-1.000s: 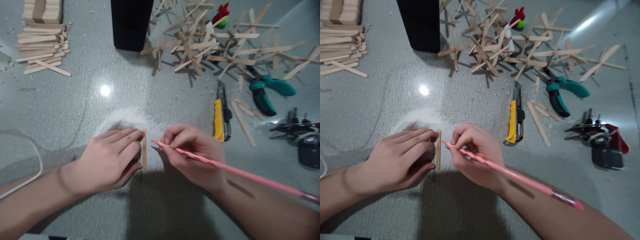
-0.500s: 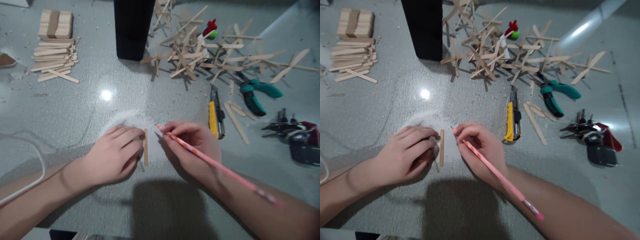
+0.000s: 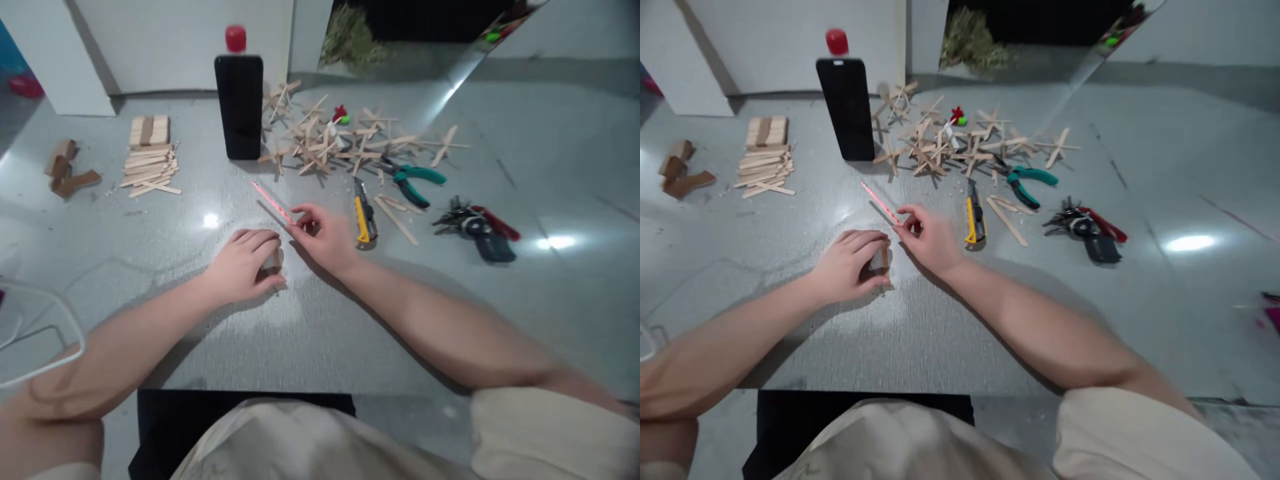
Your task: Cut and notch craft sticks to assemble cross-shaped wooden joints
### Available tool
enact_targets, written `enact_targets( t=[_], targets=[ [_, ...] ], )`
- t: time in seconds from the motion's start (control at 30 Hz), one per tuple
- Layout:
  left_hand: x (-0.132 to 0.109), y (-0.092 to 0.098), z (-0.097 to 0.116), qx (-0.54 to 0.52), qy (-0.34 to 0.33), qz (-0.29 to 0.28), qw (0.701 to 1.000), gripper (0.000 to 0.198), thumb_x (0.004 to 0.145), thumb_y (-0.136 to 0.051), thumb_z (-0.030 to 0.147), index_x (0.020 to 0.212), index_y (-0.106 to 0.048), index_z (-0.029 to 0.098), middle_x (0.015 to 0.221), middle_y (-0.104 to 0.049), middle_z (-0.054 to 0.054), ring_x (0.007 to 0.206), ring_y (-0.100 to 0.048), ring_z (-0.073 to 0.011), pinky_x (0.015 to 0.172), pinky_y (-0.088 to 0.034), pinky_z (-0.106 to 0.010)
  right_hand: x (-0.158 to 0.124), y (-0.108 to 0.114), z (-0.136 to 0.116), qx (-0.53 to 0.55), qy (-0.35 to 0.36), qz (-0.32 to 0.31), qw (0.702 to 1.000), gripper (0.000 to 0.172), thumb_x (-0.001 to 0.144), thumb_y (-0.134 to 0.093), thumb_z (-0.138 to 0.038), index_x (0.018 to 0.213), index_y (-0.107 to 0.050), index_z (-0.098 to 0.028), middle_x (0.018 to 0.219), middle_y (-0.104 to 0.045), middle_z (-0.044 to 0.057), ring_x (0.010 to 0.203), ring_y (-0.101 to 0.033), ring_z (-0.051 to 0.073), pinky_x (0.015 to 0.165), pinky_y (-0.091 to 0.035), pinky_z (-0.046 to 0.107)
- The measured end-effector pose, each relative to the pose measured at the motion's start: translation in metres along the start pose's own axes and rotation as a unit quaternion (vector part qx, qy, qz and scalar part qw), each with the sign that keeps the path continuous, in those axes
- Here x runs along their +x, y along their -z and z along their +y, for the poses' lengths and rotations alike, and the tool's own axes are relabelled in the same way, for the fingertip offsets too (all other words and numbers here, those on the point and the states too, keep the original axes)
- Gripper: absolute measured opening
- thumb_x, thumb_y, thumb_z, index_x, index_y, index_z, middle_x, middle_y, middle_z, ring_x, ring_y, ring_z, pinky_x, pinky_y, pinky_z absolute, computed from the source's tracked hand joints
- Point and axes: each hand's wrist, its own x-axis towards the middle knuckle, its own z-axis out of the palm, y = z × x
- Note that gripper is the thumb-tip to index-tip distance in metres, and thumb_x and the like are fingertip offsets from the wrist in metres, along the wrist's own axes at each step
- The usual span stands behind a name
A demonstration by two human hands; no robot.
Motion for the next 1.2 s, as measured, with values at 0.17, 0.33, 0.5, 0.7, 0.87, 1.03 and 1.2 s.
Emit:
enact_targets(
  t=[0.17,0.33,0.5,0.7,0.87,1.03,1.2],
  targets=[
    [0.004,-0.001,0.003,0.013,0.028,-0.006,1.000,0.044,0.093,-0.075,0.047,0.122,-0.066,0.016,0.139,-0.067,-0.016,0.125,-0.065,-0.0358,0.109,-0.047,-0.052,0.009,-0.006,-0.009,-0.135,0.013,0.000,0.991,0.011,0.098,-0.069,-0.027,0.100,-0.074,-0.018,0.088,-0.077,0.007,0.088,-0.070,0.024,0.093,-0.050,0.043],
    [-0.001,-0.001,0.002,0.036,0.052,0.019,0.998,0.031,0.097,-0.070,0.039,0.119,-0.069,0.017,0.135,-0.069,-0.014,0.123,-0.065,-0.0313,0.110,-0.049,-0.051,0.011,-0.006,-0.016,-0.256,-0.001,0.008,0.967,0.029,0.102,-0.069,-0.038,0.121,-0.069,-0.016,0.124,-0.071,0.009,0.113,-0.069,0.025,0.100,-0.057,0.049],
    [-0.007,-0.006,-0.006,0.053,0.060,0.040,0.996,0.034,0.103,-0.066,0.041,0.129,-0.066,0.018,0.134,-0.066,-0.011,0.117,-0.067,-0.0251,0.101,-0.058,-0.048,0.010,0.020,-0.013,-0.348,-0.038,0.017,0.936,0.037,0.102,-0.069,-0.038,0.133,-0.065,-0.018,0.138,-0.065,0.011,0.120,-0.067,0.028,0.102,-0.058,0.051],
    [-0.010,-0.011,-0.012,0.068,0.066,0.057,0.994,0.035,0.103,-0.066,0.040,0.131,-0.065,0.019,0.135,-0.065,-0.011,0.115,-0.068,-0.0245,0.099,-0.060,-0.047,0.004,0.065,0.014,-0.391,-0.159,0.017,0.906,0.038,0.102,-0.069,-0.039,0.133,-0.064,-0.018,0.136,-0.066,0.011,0.117,-0.068,0.027,0.098,-0.060,0.049],
    [-0.011,-0.011,-0.013,0.085,0.081,0.072,0.990,0.034,0.103,-0.065,0.040,0.131,-0.065,0.020,0.137,-0.065,-0.011,0.116,-0.067,-0.0245,0.100,-0.060,-0.047,0.007,0.072,0.029,-0.351,-0.211,-0.025,0.912,0.037,0.103,-0.068,-0.039,0.133,-0.064,-0.018,0.134,-0.067,0.011,0.113,-0.069,0.025,0.095,-0.061,0.047],
    [-0.011,-0.009,-0.013,0.103,0.104,0.082,0.986,0.036,0.103,-0.066,0.040,0.132,-0.064,0.019,0.136,-0.065,-0.011,0.117,-0.067,-0.0250,0.100,-0.060,-0.047,0.014,0.068,0.031,-0.302,-0.234,-0.035,0.924,0.039,0.102,-0.069,-0.039,0.135,-0.063,-0.018,0.135,-0.066,0.011,0.114,-0.069,0.026,0.096,-0.061,0.048],
    [-0.011,-0.007,-0.014,0.122,0.146,0.097,0.977,0.038,0.102,-0.067,0.040,0.133,-0.063,0.018,0.135,-0.065,-0.011,0.116,-0.067,-0.0255,0.099,-0.060,-0.048,0.016,0.069,0.039,-0.238,-0.223,-0.032,0.945,0.039,0.102,-0.069,-0.039,0.134,-0.064,-0.018,0.135,-0.066,0.011,0.114,-0.069,0.026,0.096,-0.061,0.048]
  ],
)
